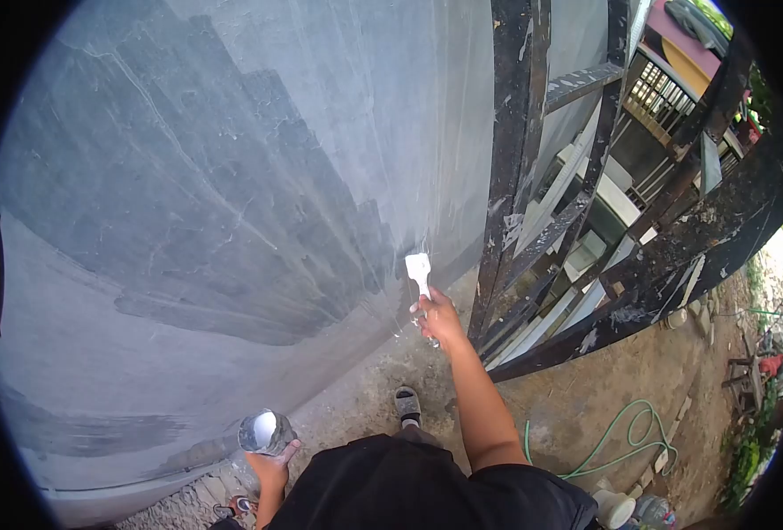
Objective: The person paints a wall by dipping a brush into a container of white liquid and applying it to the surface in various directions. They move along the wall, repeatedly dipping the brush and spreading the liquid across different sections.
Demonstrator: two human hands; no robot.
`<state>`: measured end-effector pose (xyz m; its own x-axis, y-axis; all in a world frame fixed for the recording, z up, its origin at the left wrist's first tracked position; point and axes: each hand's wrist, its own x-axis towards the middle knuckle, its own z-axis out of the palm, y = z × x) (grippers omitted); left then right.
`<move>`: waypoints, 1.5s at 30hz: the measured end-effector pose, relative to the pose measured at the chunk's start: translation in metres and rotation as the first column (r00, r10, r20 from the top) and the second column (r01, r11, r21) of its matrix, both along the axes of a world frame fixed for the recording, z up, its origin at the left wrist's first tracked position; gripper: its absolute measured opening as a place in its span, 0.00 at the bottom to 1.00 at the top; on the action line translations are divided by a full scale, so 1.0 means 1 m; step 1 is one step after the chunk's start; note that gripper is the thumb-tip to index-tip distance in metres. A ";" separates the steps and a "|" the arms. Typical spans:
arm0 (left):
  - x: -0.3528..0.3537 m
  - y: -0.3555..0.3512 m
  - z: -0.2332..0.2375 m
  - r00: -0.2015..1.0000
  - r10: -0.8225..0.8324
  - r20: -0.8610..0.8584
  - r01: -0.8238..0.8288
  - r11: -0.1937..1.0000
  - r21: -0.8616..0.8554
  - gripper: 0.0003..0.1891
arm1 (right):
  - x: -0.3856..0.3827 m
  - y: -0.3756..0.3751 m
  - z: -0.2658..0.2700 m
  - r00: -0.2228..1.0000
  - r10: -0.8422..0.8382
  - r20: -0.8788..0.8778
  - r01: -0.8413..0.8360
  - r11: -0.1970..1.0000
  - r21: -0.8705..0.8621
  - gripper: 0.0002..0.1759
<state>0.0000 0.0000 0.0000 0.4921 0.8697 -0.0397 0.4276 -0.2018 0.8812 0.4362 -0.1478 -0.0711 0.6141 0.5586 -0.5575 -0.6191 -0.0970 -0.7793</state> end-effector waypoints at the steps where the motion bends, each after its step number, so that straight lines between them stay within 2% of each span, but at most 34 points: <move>1: -0.003 -0.003 0.013 0.999 0.028 -0.021 -0.028 0.999 -0.015 0.47 | -0.014 -0.013 0.016 1.000 -0.013 0.026 0.011 0.998 0.059 0.25; 2: -0.008 -0.006 0.022 0.998 0.055 -0.040 -0.057 0.998 -0.030 0.46 | -0.024 -0.023 0.025 0.998 -0.028 0.055 0.021 0.993 0.119 0.23; 3: 0.033 0.000 -0.017 0.997 0.058 0.056 -0.055 0.998 -0.038 0.46 | 0.021 -0.023 0.033 0.988 -0.026 0.151 0.008 0.993 0.117 0.23; 5: 0.014 0.012 -0.011 0.999 0.029 0.032 -0.029 1.000 0.010 0.45 | 0.003 -0.026 0.035 0.990 -0.124 0.069 0.120 0.991 0.065 0.24; 7: 0.012 0.013 -0.001 0.999 0.025 0.025 -0.025 1.000 0.001 0.45 | 0.008 -0.026 0.006 0.990 -0.141 0.025 0.139 0.989 0.047 0.20; 10: 0.017 0.018 0.000 0.999 0.012 0.041 -0.012 1.000 0.004 0.46 | 0.025 -0.010 -0.047 0.998 -0.063 -0.021 0.060 0.992 -0.109 0.13; 13: 0.013 0.021 -0.008 0.998 -0.012 0.057 0.011 1.000 0.023 0.48 | 0.028 0.014 -0.079 0.999 0.020 -0.026 -0.024 0.985 -0.168 0.14; 14: 0.011 0.022 -0.010 0.997 -0.021 0.077 0.018 0.999 0.039 0.49 | 0.025 0.017 -0.081 1.000 0.013 -0.017 -0.014 0.993 -0.117 0.15; 17: 0.005 0.024 -0.007 0.996 -0.039 0.081 0.041 0.999 -0.024 0.51 | 0.009 0.017 -0.039 0.999 0.039 0.007 -0.038 0.999 -0.023 0.19; 21: -0.005 0.026 -0.006 0.998 -0.039 0.048 0.039 0.999 -0.001 0.51 | -0.018 -0.009 0.036 0.999 0.036 0.038 -0.038 0.996 0.074 0.23; 22: -0.007 0.027 -0.005 0.997 -0.042 0.061 0.043 0.999 -0.019 0.51 | -0.023 -0.016 0.048 0.997 -0.010 0.076 0.003 0.996 0.093 0.26; 23: -0.009 0.027 -0.005 0.996 -0.043 0.075 0.046 0.998 -0.038 0.51 | -0.026 -0.020 0.054 0.992 -0.056 0.114 0.043 0.993 0.112 0.28; 25: -0.017 0.032 -0.012 0.996 -0.052 0.075 0.055 0.998 -0.032 0.51 | -0.025 -0.021 0.050 0.983 -0.104 0.148 0.087 0.989 0.117 0.27; 27: -0.022 0.035 -0.015 0.995 -0.061 0.078 0.063 0.998 -0.022 0.51 | -0.015 -0.011 0.019 0.961 -0.140 0.238 0.147 0.989 -0.013 0.25; 28: -0.023 0.034 -0.012 0.994 -0.063 0.088 0.065 0.998 -0.026 0.52 | -0.014 -0.002 0.003 0.918 -0.078 0.389 0.163 0.968 -0.191 0.24; 29: -0.025 0.033 -0.011 0.993 -0.065 0.097 0.068 0.997 -0.031 0.52 | -0.010 0.006 -0.038 0.917 -0.079 0.391 0.164 0.968 -0.188 0.24; 30: -0.027 0.033 -0.011 0.993 -0.066 0.097 0.069 0.997 -0.028 0.52 | -0.007 0.016 -0.089 0.766 0.023 0.643 0.178 0.953 -0.246 0.25; 31: -0.029 0.032 -0.011 0.993 -0.060 0.099 0.064 0.997 -0.035 0.52 | -0.013 0.019 -0.117 0.545 0.139 0.827 0.210 0.932 -0.295 0.26; 33: -0.036 0.033 -0.011 0.993 -0.058 0.099 0.062 0.997 -0.040 0.52 | -0.061 0.034 -0.105 0.577 0.167 0.800 0.171 0.933 -0.318 0.28; 35: -0.041 0.033 -0.012 0.994 -0.050 0.093 0.054 0.997 -0.048 0.52 | -0.111 0.038 -0.083 0.627 0.226 0.746 0.032 0.949 -0.314 0.29; 37: -0.041 0.031 -0.011 0.992 -0.034 0.122 0.044 0.996 -0.083 0.52 | -0.156 0.035 -0.094 0.602 0.350 0.718 -0.049 0.914 -0.404 0.29; 38: -0.041 0.031 -0.010 0.988 -0.013 0.151 0.031 0.993 -0.116 0.52 | -0.171 0.029 -0.096 0.601 0.350 0.719 -0.047 0.913 -0.405 0.29; 39: -0.041 0.031 -0.009 0.988 -0.013 0.154 0.031 0.993 -0.117 0.52 | -0.185 0.023 -0.093 0.583 0.433 0.687 -0.135 0.886 -0.444 0.29; 40: -0.042 0.032 -0.008 0.991 -0.024 0.134 0.038 0.994 -0.106 0.52 | -0.190 0.020 -0.090 0.557 0.514 0.652 -0.221 0.849 -0.481 0.30; 41: -0.043 0.032 -0.007 0.993 -0.033 0.113 0.044 0.994 -0.096 0.52 | -0.185 0.016 -0.089 0.554 0.517 0.653 -0.221 0.847 -0.483 0.30; 43: -0.046 0.036 -0.015 0.994 -0.034 0.103 0.041 0.997 -0.072 0.52 | -0.163 0.000 -0.080 0.404 0.535 0.742 -0.384 0.835 -0.393 0.29; 44: -0.048 0.036 -0.018 0.995 -0.038 0.091 0.042 0.998 -0.046 0.52 | -0.143 -0.005 -0.074 0.372 0.609 0.701 -0.415 0.784 -0.461 0.29; 45: -0.048 0.036 -0.019 0.995 -0.034 0.091 0.038 0.998 -0.048 0.52 | -0.123 -0.010 -0.063 0.354 0.593 0.723 -0.392 0.796 -0.461 0.28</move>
<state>-0.0480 0.0361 -0.0187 0.5265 0.8494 -0.0362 0.3392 -0.1708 0.9251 0.3134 -0.1576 -0.1345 0.4718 0.8760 -0.1001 0.4802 -0.3505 -0.8041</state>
